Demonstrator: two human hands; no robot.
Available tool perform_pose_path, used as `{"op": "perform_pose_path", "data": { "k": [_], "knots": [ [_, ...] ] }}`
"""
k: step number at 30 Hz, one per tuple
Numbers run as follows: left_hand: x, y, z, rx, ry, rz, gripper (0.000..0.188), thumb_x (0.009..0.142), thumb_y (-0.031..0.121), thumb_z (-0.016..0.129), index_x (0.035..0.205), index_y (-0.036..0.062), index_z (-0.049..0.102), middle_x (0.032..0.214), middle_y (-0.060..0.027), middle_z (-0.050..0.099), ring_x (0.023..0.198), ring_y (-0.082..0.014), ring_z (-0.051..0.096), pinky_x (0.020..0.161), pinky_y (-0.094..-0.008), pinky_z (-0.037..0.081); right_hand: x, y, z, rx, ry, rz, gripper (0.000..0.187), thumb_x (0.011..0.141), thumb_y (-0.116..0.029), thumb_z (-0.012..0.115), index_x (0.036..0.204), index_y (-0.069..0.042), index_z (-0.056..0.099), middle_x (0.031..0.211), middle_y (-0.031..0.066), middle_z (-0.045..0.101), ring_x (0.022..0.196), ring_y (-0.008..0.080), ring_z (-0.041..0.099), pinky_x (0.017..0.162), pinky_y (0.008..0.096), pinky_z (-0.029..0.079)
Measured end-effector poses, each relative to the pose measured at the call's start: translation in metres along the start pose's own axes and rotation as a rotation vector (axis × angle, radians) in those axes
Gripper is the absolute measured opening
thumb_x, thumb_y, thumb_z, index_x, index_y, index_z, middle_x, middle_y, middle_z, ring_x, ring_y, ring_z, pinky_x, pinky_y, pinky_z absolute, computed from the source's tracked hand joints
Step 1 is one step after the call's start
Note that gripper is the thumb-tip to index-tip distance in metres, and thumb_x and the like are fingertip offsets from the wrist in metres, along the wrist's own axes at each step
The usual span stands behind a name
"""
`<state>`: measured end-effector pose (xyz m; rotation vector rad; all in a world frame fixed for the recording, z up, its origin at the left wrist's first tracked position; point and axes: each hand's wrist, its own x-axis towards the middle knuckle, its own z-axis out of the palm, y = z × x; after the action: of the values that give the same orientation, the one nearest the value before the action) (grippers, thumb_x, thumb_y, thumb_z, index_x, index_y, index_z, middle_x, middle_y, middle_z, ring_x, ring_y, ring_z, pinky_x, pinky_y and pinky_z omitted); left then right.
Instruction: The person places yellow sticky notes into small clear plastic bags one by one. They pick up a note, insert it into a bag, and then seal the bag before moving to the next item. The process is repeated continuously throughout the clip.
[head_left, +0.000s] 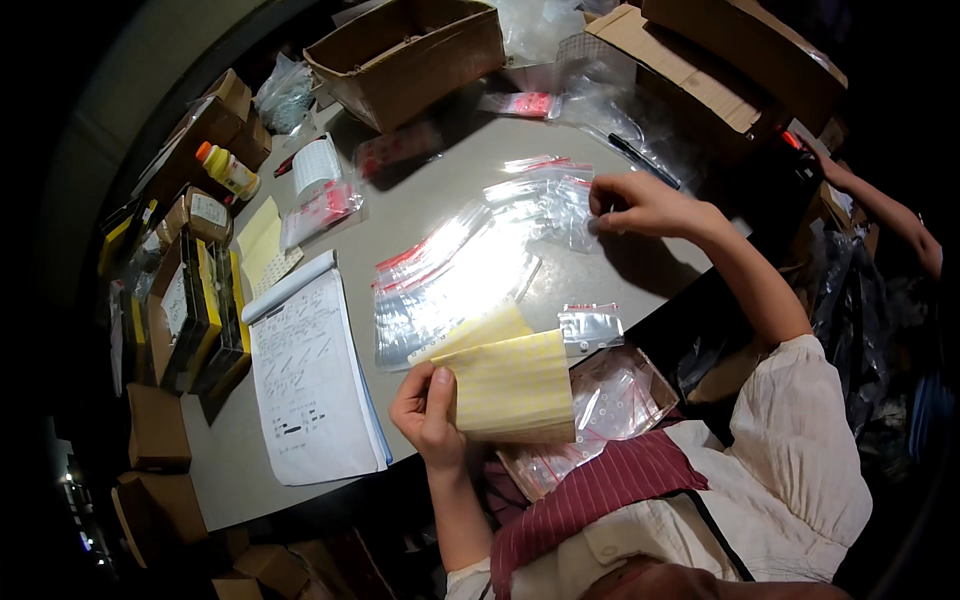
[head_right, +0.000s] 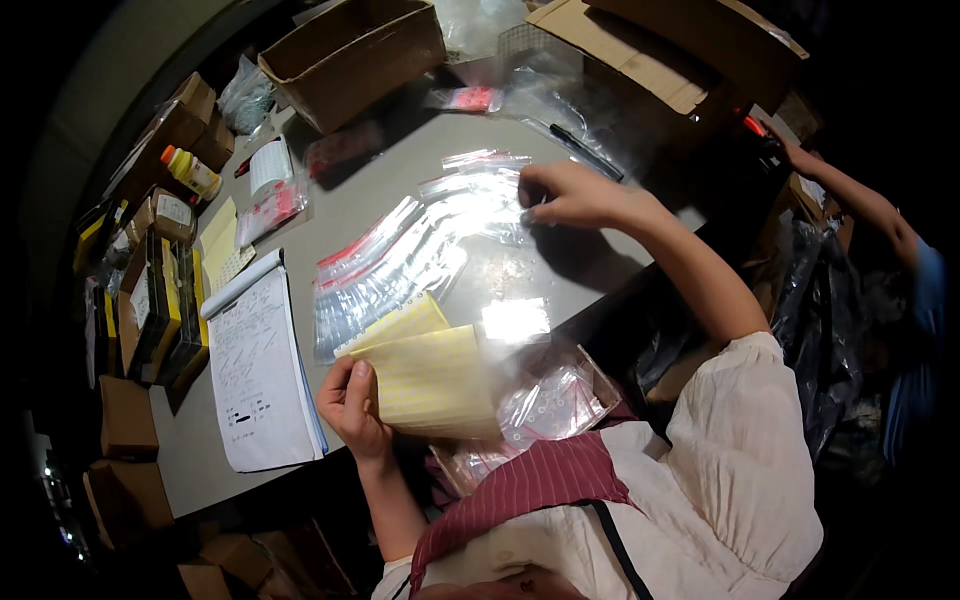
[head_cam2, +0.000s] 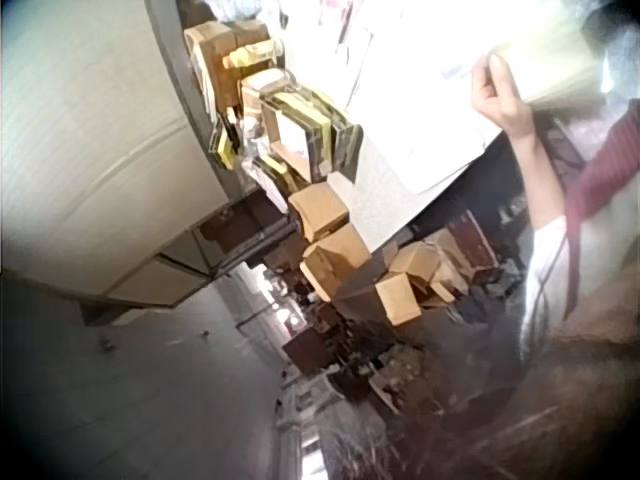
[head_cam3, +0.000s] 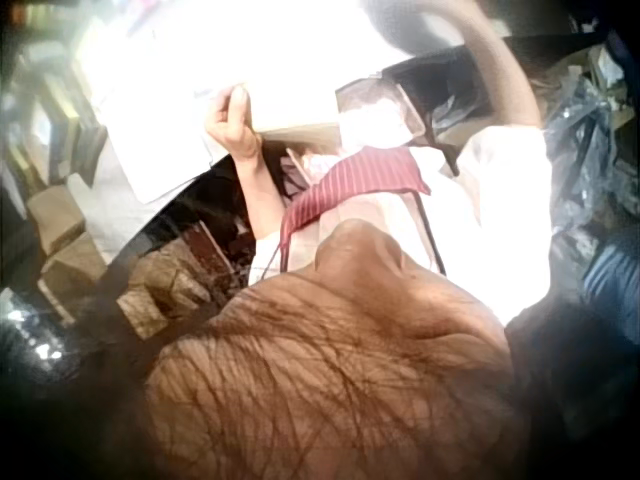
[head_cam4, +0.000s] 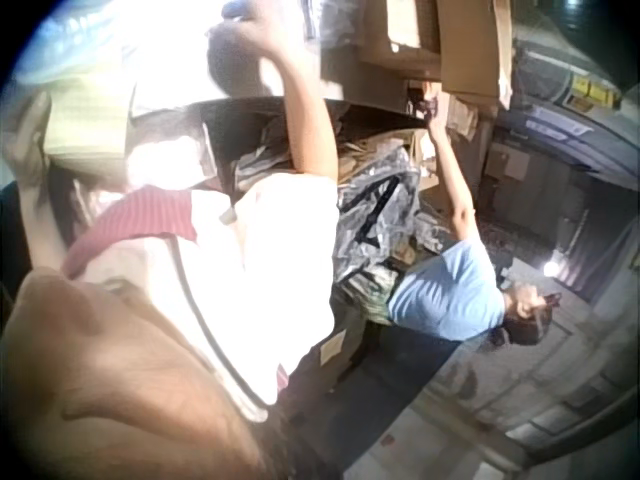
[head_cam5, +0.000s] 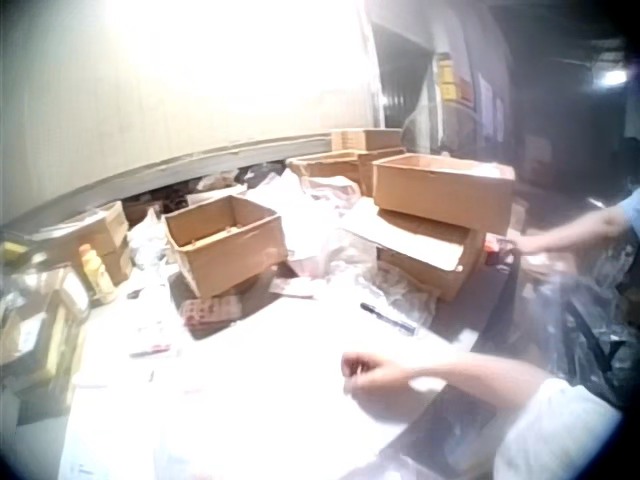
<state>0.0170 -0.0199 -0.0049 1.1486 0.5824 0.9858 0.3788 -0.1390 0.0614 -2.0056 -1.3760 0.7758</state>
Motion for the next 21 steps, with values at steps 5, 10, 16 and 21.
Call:
{"op": "perform_pose_path", "data": {
  "k": [5, 10, 16, 21],
  "knots": [
    [0.002, 0.000, 0.000, -0.004, -0.012, 0.013, 0.013, 0.097, 0.006, 0.065, 0.096, -0.0064, 0.067, 0.082, -0.0019, 0.064, 0.072, -0.0065, 0.055, 0.067, -0.0201, 0.042, 0.007, 0.019, 0.012, -0.418, 0.248, -0.194, 0.020, 0.087, -0.011, 0.072, 0.095, 0.001, 0.057, 0.087, 0.0188, 0.065, 0.084, 0.0359, 0.064, 0.074, 0.0440, 0.049],
    [0.001, -0.001, 0.000, -0.065, 0.002, 0.032, 0.014, 0.097, 0.006, 0.065, 0.098, -0.0075, 0.068, 0.088, -0.0039, 0.068, 0.078, -0.0071, 0.058, 0.071, -0.0209, 0.044, 0.006, 0.014, -0.003, -0.492, 0.164, 0.061, 0.029, 0.087, -0.020, 0.076, 0.097, 0.001, 0.059, 0.098, 0.0247, 0.067, 0.095, 0.0431, 0.064, 0.080, 0.0493, 0.050],
    [0.001, -0.002, 0.001, -0.126, 0.033, 0.001, 0.014, 0.097, 0.005, 0.064, 0.102, -0.0082, 0.067, 0.088, -0.0047, 0.068, 0.077, -0.0074, 0.058, 0.070, -0.0199, 0.044, -0.024, -0.001, -0.004, -0.492, -0.076, 0.131, 0.077, 0.068, -0.060, 0.087, 0.100, 0.004, 0.060, 0.091, 0.0240, 0.067, 0.090, 0.0417, 0.067, 0.076, 0.0458, 0.051],
    [0.001, -0.004, -0.004, -0.155, -0.023, 0.001, 0.016, 0.098, 0.005, 0.062, 0.105, -0.0086, 0.067, 0.094, -0.0090, 0.070, 0.081, -0.0121, 0.064, 0.075, -0.0238, 0.050, -0.064, -0.031, 0.046, -0.479, -0.269, -0.115, 0.073, 0.075, -0.060, 0.081, 0.103, 0.003, 0.059, 0.092, 0.0236, 0.067, 0.091, 0.0438, 0.066, 0.078, 0.0486, 0.051]
  ]
}}
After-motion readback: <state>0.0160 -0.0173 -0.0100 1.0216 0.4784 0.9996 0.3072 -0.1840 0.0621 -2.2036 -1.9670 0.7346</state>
